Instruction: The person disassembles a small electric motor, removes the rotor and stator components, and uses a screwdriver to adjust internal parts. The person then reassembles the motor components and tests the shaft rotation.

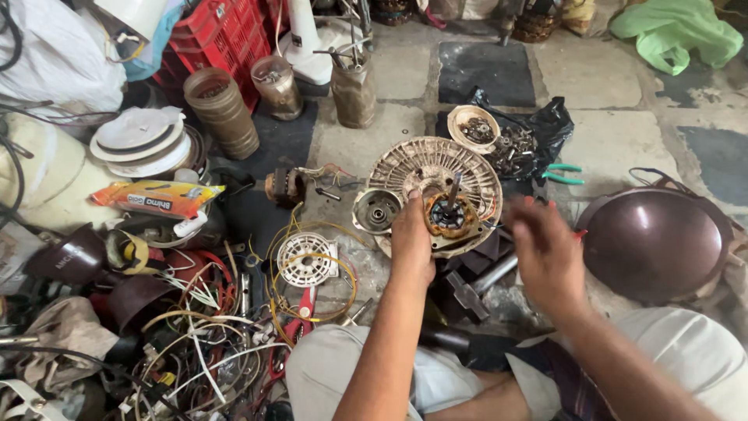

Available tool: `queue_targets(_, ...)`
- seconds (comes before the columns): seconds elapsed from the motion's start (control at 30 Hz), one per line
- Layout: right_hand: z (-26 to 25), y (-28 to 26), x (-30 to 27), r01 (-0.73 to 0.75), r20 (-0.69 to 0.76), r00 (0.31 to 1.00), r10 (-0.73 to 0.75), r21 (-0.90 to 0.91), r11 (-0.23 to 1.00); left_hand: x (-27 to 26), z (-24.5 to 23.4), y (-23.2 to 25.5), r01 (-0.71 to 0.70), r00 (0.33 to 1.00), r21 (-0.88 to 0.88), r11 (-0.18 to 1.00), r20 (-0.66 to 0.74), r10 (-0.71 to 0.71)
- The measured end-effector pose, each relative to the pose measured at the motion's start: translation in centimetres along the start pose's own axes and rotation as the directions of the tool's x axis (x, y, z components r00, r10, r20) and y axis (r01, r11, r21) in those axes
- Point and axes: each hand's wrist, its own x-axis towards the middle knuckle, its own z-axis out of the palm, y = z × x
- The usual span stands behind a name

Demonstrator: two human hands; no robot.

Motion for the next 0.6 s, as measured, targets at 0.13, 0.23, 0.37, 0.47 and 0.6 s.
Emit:
queue_targets(0.13, -0.6, -5.8, 5.7, 0.188, 0.312, 0.925, -0.217, 0.122, 0.975, 0.0, 0.2, -0.5, 0.018, 0.999, 0.011, 1.000, 0.043, -0.018)
queue_targets(0.23, 0.1, -7.2, 7.7, 0.111, 0.456, 0.877, -0.153, 0.117, 0.987, 0.0, 0.0, -0.5, 0.074, 0.997, 0.027, 0.997, 0.012, -0.075)
queue_targets(0.37, 0.7, -6.1, 8.2, 0.024, 0.430, 0.900, -0.068, 0.106, 0.994, 0.2, -0.3, -1.0, 0.105, 0.994, -0.061, 0.993, 0.032, -0.104)
queue_targets(0.47, 1.2, -5.1, 7.0, 0.058, 0.294, 0.950, -0.107, 0.169, 0.984, 0.1, -0.3, -1.3, 0.047, 0.997, -0.062, 0.997, 0.068, -0.043)
queue_targets(0.6, 2.1, -4.0, 5.7, 0.076, 0.063, 0.994, -0.093, 0.238, 0.968, -0.7, 0.8, -1.5, -0.130, 0.991, 0.015, 0.991, -0.034, 0.131)
